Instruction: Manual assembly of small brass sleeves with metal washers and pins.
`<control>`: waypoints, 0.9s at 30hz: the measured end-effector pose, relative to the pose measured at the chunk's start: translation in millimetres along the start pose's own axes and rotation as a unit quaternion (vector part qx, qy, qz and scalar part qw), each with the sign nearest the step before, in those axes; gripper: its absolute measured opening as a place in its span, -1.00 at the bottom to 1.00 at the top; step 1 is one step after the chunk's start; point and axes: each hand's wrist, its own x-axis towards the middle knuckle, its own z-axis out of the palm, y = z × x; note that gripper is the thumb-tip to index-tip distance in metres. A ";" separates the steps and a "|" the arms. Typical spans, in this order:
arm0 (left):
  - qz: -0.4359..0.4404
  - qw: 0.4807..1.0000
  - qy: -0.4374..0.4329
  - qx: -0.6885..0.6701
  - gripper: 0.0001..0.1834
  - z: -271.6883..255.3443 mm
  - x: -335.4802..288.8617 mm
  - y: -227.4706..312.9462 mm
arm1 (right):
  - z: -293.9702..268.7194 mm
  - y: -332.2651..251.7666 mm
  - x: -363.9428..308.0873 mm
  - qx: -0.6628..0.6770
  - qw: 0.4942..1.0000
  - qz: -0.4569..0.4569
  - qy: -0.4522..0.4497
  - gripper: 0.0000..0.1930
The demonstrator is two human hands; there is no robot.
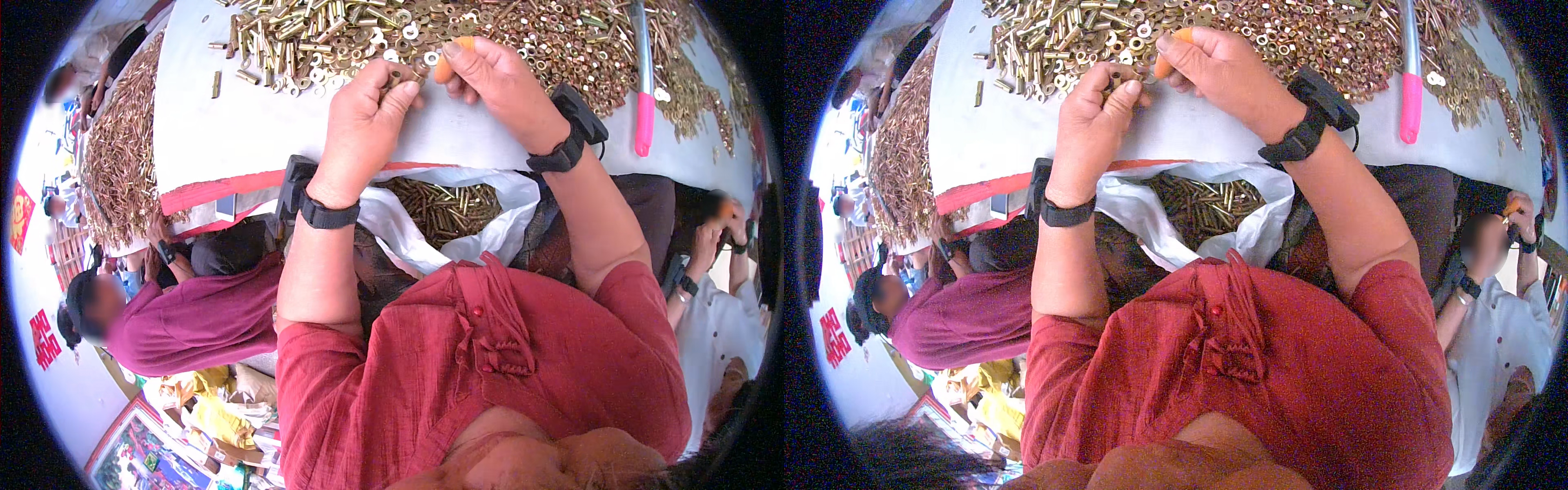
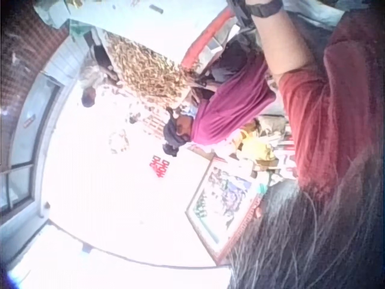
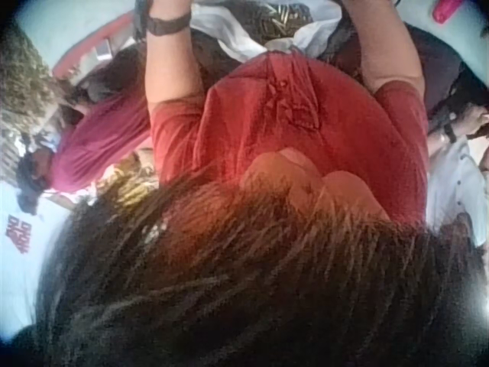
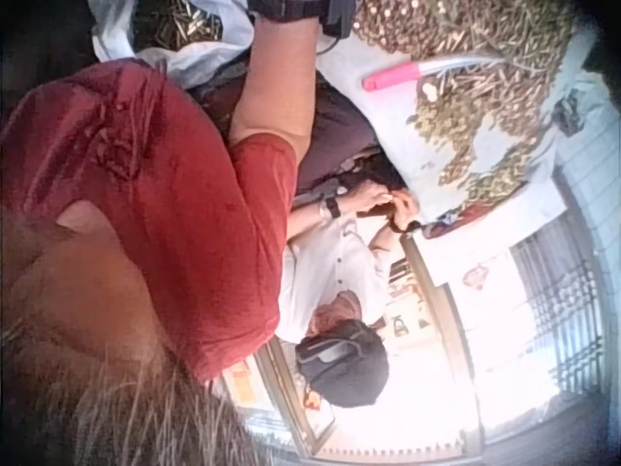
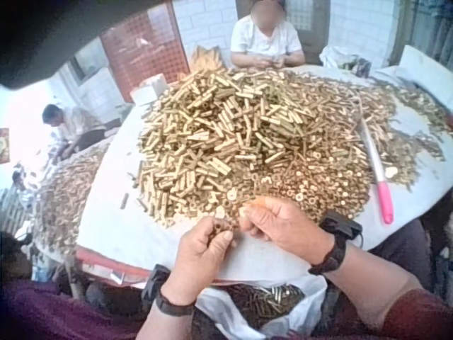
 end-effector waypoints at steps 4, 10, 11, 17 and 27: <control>0.007 1.000 0.004 -0.007 -0.91 -0.8 2.8 -4.7 | 7.4 -5.6 -1.0 -0.017 1.000 0.000 0.011 -0.64; -0.026 1.000 0.011 -0.002 -0.91 -4.4 3.2 -4.1 | 9.5 -8.1 0.1 -0.002 1.000 0.017 -0.005 -0.66; 0.019 1.000 -0.002 0.023 -0.92 -4.1 2.1 -1.6 | 9.5 -7.6 1.5 0.005 1.000 0.011 -0.015 -0.66; 0.080 0.962 -0.209 0.160 -0.83 -24.7 -11.8 21.5 | -0.9 2.4 0.9 0.023 0.999 0.033 0.017 -0.67; -0.062 0.851 0.337 0.399 -0.54 -190.7 37.2 -45.8 | 3.5 7.0 6.0 0.018 0.999 0.032 -0.001 -0.74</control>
